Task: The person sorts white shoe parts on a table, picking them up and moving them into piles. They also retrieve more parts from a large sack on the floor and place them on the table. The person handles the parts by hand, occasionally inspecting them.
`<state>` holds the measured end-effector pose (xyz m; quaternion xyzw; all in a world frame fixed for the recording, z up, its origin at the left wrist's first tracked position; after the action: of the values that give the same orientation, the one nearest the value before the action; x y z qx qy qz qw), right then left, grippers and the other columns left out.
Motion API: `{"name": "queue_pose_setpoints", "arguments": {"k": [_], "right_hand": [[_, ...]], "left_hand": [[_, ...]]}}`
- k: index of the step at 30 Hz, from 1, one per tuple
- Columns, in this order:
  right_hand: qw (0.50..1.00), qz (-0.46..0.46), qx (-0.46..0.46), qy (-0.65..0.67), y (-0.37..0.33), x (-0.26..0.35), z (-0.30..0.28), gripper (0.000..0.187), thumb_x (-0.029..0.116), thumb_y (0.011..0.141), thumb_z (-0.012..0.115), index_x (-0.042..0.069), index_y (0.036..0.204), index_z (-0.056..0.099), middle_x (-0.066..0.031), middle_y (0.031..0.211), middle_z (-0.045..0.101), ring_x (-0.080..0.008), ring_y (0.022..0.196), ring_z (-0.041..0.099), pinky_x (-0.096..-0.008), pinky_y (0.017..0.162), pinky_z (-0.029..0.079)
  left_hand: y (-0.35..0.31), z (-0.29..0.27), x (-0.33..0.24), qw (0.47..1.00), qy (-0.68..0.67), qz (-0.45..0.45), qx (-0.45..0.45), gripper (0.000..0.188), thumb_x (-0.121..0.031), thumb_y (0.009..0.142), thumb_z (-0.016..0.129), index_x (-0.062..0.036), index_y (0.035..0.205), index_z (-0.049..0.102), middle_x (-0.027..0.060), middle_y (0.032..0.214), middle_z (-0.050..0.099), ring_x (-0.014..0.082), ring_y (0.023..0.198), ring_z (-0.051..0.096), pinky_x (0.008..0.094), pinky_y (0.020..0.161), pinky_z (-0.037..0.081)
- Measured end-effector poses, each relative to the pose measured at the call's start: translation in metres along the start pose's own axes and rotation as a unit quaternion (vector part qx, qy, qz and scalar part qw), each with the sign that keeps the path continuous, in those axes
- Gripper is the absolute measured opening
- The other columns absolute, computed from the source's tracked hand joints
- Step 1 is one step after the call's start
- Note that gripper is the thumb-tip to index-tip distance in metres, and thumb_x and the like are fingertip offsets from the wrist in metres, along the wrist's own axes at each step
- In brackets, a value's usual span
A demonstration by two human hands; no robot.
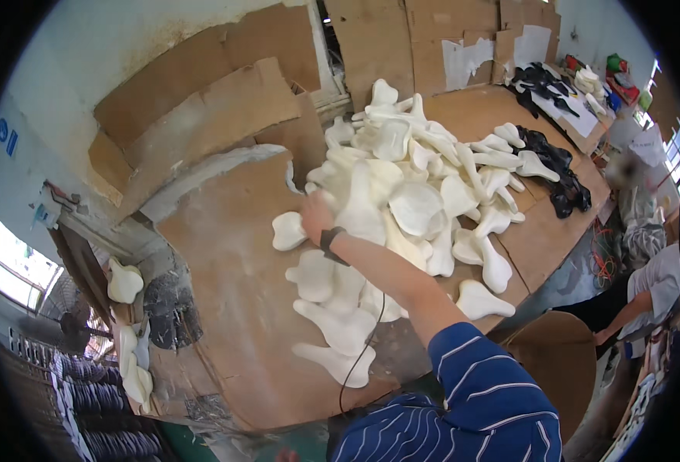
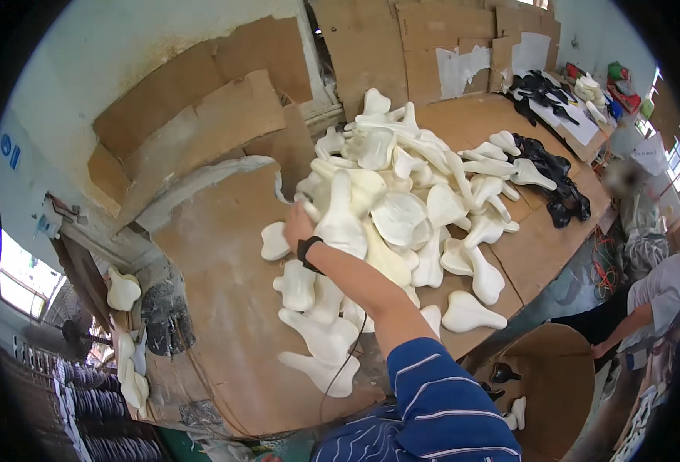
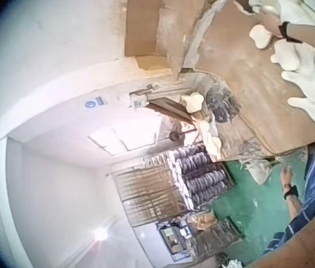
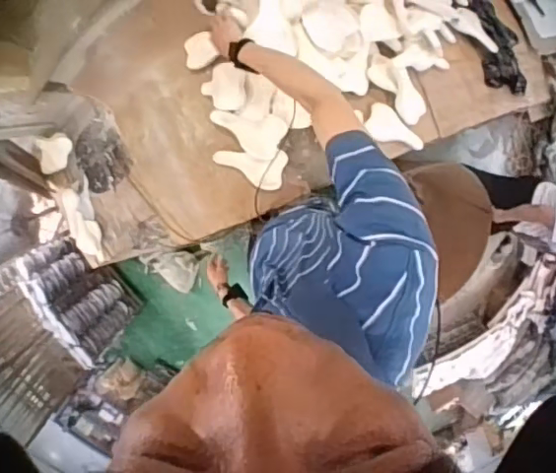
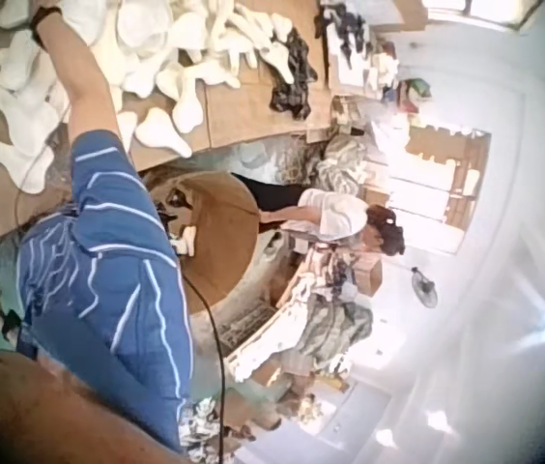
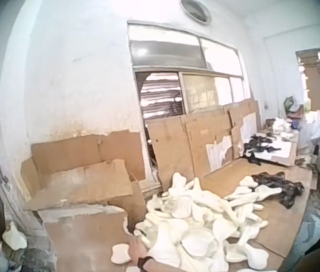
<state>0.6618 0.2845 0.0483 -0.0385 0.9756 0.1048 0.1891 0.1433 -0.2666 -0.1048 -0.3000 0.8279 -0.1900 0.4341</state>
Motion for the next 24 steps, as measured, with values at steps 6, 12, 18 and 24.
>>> {"name": "queue_pose_setpoints", "arguments": {"k": [6, 12, 18, 24], "right_hand": [[0.997, 0.048, 0.01, -0.062, -0.026, -0.062, 0.014, 0.05, 0.036, 0.097, 0.052, 0.004, 0.133, 0.062, -0.0213, 0.139, 0.054, -0.0408, 0.135, 0.044, -0.0657, 0.114, 0.021], [0.994, 0.083, -0.065, -0.01, -0.095, -0.176, 0.042, 0.06, 0.027, 0.093, 0.055, 0.013, 0.15, 0.042, -0.0133, 0.149, 0.043, -0.0362, 0.144, 0.032, -0.065, 0.118, 0.018], [0.952, 0.239, -0.183, -0.059, -0.155, -0.293, 0.018, 0.067, 0.021, 0.086, 0.061, 0.014, 0.15, 0.042, -0.0151, 0.148, 0.044, -0.0377, 0.141, 0.035, -0.0664, 0.117, 0.018], [0.845, 0.506, -0.096, 0.145, -0.238, -0.39, 0.059, 0.094, 0.049, 0.068, 0.077, 0.011, 0.148, 0.044, -0.0228, 0.144, 0.049, -0.0429, 0.137, 0.042, -0.0657, 0.109, 0.032]], "left_hand": [[-0.007, 0.002, 0.011, 0.997, -0.045, -0.066, 0.002, 0.043, -0.024, 0.095, 0.069, -0.0022, 0.131, 0.059, 0.0095, 0.101, 0.068, 0.0184, 0.085, 0.065, 0.0304, 0.065, 0.056], [0.021, 0.007, -0.006, 0.993, -0.07, -0.084, 0.046, 0.042, -0.018, 0.095, 0.068, -0.0079, 0.134, 0.055, 0.0097, 0.106, 0.068, 0.0231, 0.089, 0.067, 0.0344, 0.067, 0.056], [0.05, 0.002, -0.006, 0.987, -0.082, -0.099, 0.1, 0.045, -0.018, 0.097, 0.066, -0.0065, 0.138, 0.051, 0.0134, 0.111, 0.068, 0.0261, 0.092, 0.068, 0.0369, 0.069, 0.057], [0.048, 0.015, -0.086, 0.995, 0.05, -0.024, 0.078, 0.043, -0.026, 0.095, 0.069, -0.0005, 0.128, 0.059, 0.0162, 0.109, 0.07, 0.0232, 0.087, 0.069, 0.0341, 0.067, 0.058]]}}
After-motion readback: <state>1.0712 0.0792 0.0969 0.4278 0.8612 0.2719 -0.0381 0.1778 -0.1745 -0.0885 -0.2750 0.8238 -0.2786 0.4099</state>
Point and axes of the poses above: each hand's wrist, its own y-axis towards the middle knuckle, its own z-axis out of the palm, x = y × z, the point moved 4 cm from there along y, towards the middle knuckle
